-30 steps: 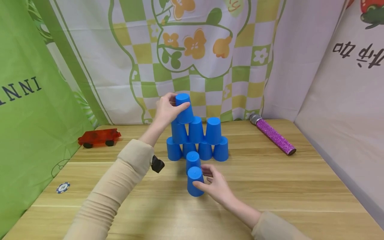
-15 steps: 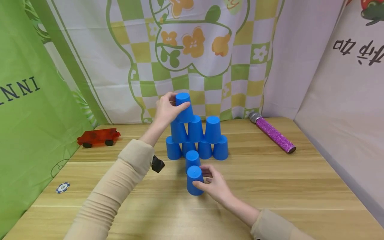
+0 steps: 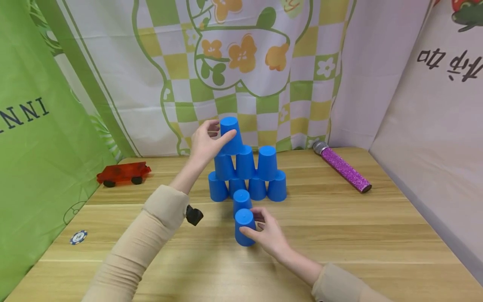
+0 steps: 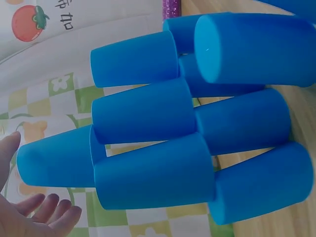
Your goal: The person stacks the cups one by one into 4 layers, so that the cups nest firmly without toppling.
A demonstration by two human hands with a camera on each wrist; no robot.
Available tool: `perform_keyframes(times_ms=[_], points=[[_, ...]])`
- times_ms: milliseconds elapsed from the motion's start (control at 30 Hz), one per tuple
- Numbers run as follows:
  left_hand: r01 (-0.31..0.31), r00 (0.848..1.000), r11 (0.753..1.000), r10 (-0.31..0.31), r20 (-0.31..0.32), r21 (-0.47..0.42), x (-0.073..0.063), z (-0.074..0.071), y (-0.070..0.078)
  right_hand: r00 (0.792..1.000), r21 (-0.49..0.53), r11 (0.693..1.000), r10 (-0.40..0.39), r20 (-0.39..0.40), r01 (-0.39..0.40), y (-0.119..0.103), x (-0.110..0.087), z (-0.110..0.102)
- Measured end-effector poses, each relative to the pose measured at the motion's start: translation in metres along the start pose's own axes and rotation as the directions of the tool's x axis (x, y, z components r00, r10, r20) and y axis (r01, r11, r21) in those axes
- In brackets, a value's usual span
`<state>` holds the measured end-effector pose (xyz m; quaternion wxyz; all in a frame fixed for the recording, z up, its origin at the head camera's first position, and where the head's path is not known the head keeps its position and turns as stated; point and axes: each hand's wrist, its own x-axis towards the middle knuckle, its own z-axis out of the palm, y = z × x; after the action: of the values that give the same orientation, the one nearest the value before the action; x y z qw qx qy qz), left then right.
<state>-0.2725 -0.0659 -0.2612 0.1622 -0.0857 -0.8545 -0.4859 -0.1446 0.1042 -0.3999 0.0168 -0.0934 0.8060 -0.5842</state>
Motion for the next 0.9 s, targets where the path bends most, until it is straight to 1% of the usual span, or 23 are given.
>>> perform_keyframes(times_ms=[100,400,567,700,800,900], points=[[0.004,1.0,1.0,-0.004,-0.008,-0.029,-0.009,-0.004,-0.006,1.0,-0.001,1.0,0.008,-0.001,-0.008,0.0,0.0,0.001],[-0.089,0.995,0.992,0.085,-0.048,-0.091,-0.031,-0.015,-0.028,1.0,-0.011,1.0,0.004,0.012,-0.004,0.0,0.001,0.001],[-0.091,0.995,0.987,0.083,-0.061,-0.132,-0.043,-0.019,-0.042,1.0,-0.029,1.0,-0.003,0.012,0.003,-0.002,0.0,-0.004],[-0.067,0.996,0.985,0.057,-0.063,-0.161,-0.052,-0.023,-0.052,1.0,-0.07,0.997,-0.019,0.001,0.019,-0.008,0.002,-0.017],[-0.053,0.997,0.983,0.041,-0.073,-0.178,-0.057,-0.026,-0.059,0.999,-0.105,0.994,-0.046,-0.017,0.044,-0.015,0.005,-0.034],[-0.046,0.995,0.979,0.028,-0.092,-0.198,-0.062,-0.03,-0.065,0.996,-0.138,0.988,-0.073,-0.053,0.065,-0.026,0.009,-0.053]])
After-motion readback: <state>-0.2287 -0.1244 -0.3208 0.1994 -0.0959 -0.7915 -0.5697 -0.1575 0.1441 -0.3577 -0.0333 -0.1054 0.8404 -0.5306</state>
